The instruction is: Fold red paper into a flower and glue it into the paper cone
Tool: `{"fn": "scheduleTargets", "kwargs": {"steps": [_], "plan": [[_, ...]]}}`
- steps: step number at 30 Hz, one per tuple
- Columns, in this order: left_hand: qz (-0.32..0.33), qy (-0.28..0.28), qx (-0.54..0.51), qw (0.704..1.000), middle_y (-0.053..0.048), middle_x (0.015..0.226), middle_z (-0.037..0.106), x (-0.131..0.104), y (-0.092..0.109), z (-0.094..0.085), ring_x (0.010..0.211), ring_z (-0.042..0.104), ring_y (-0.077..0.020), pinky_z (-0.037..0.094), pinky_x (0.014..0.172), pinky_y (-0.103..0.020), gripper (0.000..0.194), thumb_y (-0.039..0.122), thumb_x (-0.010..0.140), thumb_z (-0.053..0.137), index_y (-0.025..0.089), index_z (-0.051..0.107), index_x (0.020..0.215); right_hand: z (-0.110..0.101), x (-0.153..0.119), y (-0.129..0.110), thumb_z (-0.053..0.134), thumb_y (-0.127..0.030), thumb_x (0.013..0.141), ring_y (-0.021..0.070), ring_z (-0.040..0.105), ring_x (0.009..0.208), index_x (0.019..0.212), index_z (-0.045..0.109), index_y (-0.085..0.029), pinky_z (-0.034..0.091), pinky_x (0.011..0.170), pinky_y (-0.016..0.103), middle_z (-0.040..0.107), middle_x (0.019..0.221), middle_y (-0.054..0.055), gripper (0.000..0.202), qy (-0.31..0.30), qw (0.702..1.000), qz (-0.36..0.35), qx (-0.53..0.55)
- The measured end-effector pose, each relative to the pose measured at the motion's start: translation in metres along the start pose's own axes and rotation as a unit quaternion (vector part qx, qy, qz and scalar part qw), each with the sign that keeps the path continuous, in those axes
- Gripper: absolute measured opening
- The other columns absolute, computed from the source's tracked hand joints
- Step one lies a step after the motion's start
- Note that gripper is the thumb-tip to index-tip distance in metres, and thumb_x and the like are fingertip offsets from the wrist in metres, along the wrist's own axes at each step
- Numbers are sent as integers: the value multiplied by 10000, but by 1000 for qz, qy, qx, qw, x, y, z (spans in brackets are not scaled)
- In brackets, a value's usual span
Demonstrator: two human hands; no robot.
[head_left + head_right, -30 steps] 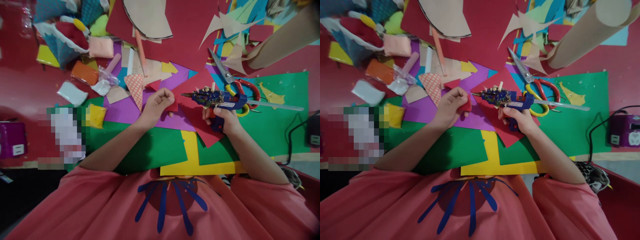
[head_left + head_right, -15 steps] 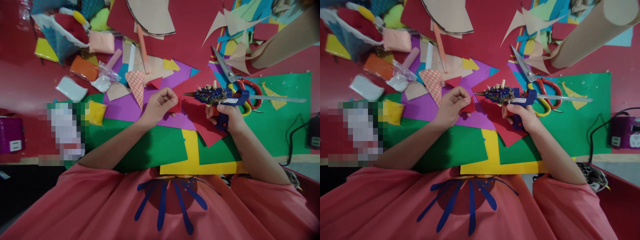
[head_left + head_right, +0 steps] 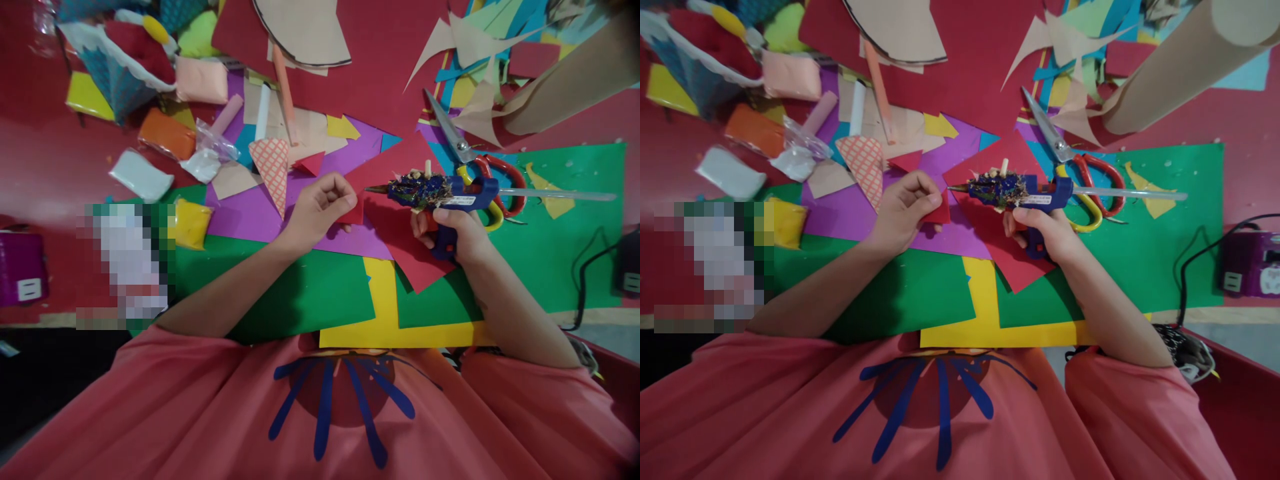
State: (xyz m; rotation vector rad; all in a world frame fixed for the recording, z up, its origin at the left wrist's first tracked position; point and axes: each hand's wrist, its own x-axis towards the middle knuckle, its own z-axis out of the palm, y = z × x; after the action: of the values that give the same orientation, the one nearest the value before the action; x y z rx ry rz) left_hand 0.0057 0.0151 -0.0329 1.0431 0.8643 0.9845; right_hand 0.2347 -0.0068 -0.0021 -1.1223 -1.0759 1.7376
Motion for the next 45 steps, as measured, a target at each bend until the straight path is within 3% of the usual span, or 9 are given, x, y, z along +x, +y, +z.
{"fn": "scheduleTargets", "kwargs": {"steps": [14,19,32,45], "plan": [[-7,-6,33,999,73,560,522,0,2,0,409,520,-40,408,369,-159,385,508,775,716,203,487,723,-1,0,-3,720,-412,671,86,476,368,535,641,-166,279,355,255,610,548,15,293,-3,1000,14,-8],[6,-6,18,1000,85,558,530,0,3,1,408,502,-26,393,360,-153,426,546,728,754,202,502,713,-1,0,-2,726,-413,679,83,485,380,546,638,-159,285,356,246,612,556,21,299,-8,1000,13,1],[-1,8,27,1000,71,553,524,-1,9,4,412,505,-37,419,360,-154,461,568,688,773,191,509,694,0,0,-3,732,-399,671,86,482,380,533,626,-159,286,343,240,591,521,15,297,-6,1000,15,8],[27,-12,21,999,76,542,506,1,4,2,399,491,-29,430,367,-136,425,527,736,754,188,501,697,-2,-1,0,704,-361,693,84,492,401,536,606,-156,315,348,214,571,515,1,277,-10,1000,11,4]]}}
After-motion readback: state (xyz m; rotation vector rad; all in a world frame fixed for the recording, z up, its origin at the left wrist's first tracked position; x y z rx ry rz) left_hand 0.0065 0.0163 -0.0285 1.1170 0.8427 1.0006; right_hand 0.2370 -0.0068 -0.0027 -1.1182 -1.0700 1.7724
